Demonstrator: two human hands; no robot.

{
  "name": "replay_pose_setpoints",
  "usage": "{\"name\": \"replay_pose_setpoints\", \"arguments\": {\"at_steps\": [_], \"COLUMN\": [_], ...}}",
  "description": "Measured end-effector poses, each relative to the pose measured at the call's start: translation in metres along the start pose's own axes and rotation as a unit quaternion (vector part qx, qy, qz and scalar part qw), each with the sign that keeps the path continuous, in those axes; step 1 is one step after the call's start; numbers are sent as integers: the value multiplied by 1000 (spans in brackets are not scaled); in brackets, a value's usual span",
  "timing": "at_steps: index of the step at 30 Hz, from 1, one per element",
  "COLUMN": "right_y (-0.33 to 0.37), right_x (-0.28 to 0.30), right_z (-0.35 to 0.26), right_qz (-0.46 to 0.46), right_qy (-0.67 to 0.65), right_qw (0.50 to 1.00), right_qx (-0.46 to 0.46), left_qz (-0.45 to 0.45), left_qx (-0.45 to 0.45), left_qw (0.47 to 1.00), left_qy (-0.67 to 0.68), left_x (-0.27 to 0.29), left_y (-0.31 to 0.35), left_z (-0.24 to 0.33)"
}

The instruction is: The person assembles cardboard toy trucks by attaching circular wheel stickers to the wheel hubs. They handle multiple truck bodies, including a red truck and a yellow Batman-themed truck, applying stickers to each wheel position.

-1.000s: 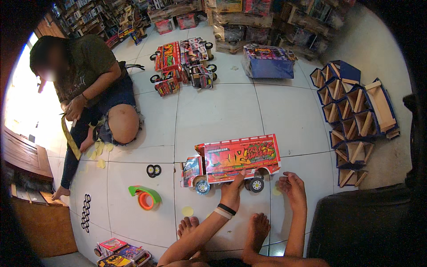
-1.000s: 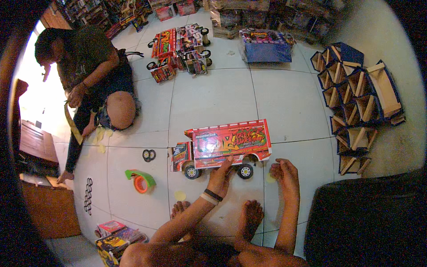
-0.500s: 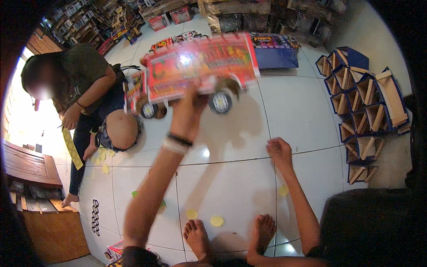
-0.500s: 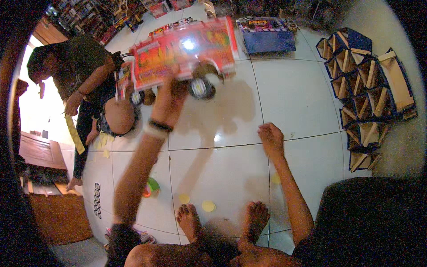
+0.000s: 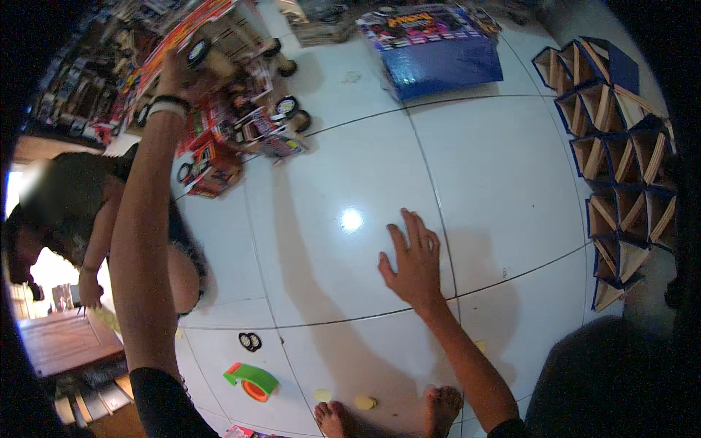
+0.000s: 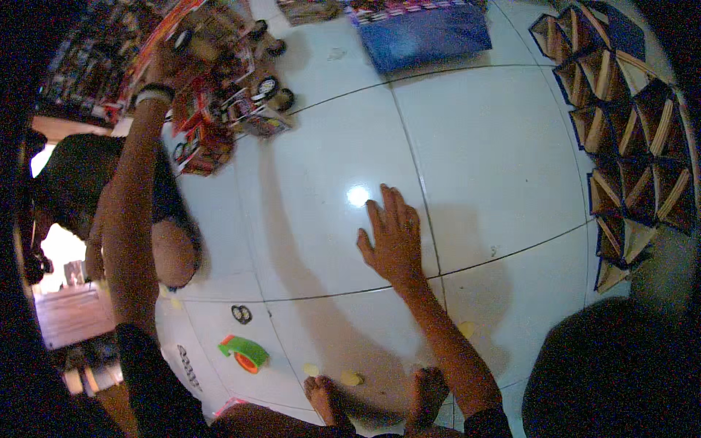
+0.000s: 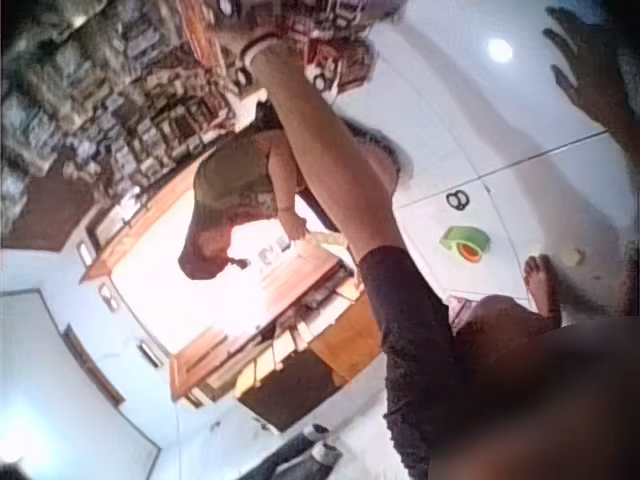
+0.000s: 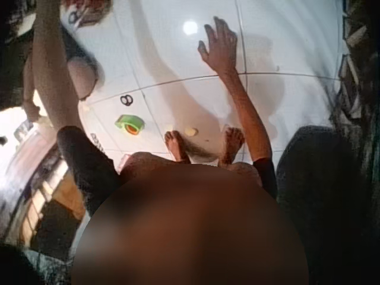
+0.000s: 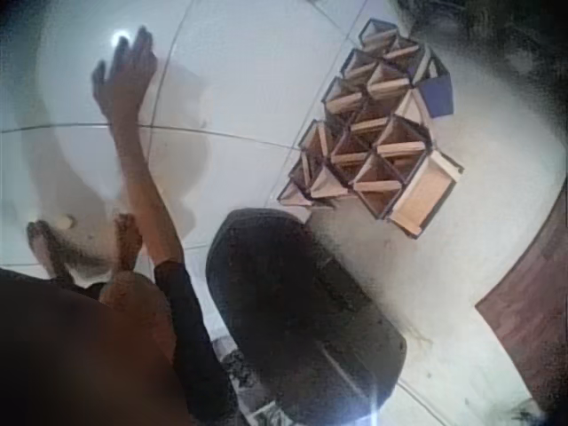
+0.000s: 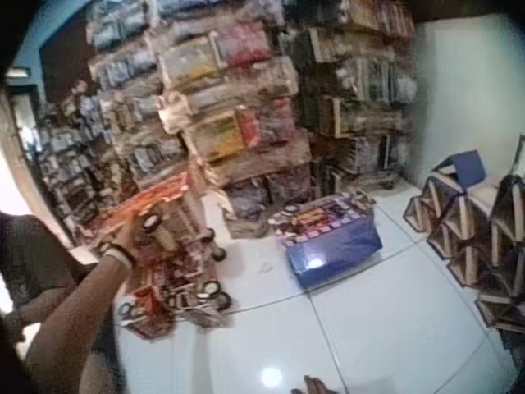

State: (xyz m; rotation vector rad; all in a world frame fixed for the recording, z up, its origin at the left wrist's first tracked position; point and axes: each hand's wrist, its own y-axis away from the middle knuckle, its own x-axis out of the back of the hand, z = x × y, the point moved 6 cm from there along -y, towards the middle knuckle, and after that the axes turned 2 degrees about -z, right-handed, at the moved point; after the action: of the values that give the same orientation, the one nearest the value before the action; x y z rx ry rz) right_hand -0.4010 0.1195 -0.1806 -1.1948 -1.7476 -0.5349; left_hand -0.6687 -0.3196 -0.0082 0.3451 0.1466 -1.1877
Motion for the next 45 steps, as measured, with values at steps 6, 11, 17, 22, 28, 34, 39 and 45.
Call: {"name": "replay_pose_setpoints", "arguments": {"at_steps": [6,11,17,22,28,34,39,45], "right_y": [-8,-7,-2,4,15,22,37,42], "right_x": [0,-1,-3,-2,-12,-2,-8,-6], "right_z": [4,3,5,5,5,2,4,-3], "right_qz": [-41,-33,-8,30,94,145,131,138], "right_qy": [-1,-6,-7,-29,71,92,136,120], "right_qw": [998,999,1000,999,993,975,973,973], "right_qx": [-40,-33,-19,-14,25,142,133,143], "left_qz": [45,-75,35,-114,-122,464,585,308], "left_qx": [3,3,-54,40,173,1,167,353], "left_qw": [999,996,996,984,926,816,616,686], "left_qy": [17,-58,-62,-131,-311,-345,-500,-557], "left_x": [50,73,74,19,46,159,193,233], "left_y": [-54,-85,-6,270,613,917,1101,1167], "left_z": [-23,-25,-34,-119,-87,47,46,-39]}}
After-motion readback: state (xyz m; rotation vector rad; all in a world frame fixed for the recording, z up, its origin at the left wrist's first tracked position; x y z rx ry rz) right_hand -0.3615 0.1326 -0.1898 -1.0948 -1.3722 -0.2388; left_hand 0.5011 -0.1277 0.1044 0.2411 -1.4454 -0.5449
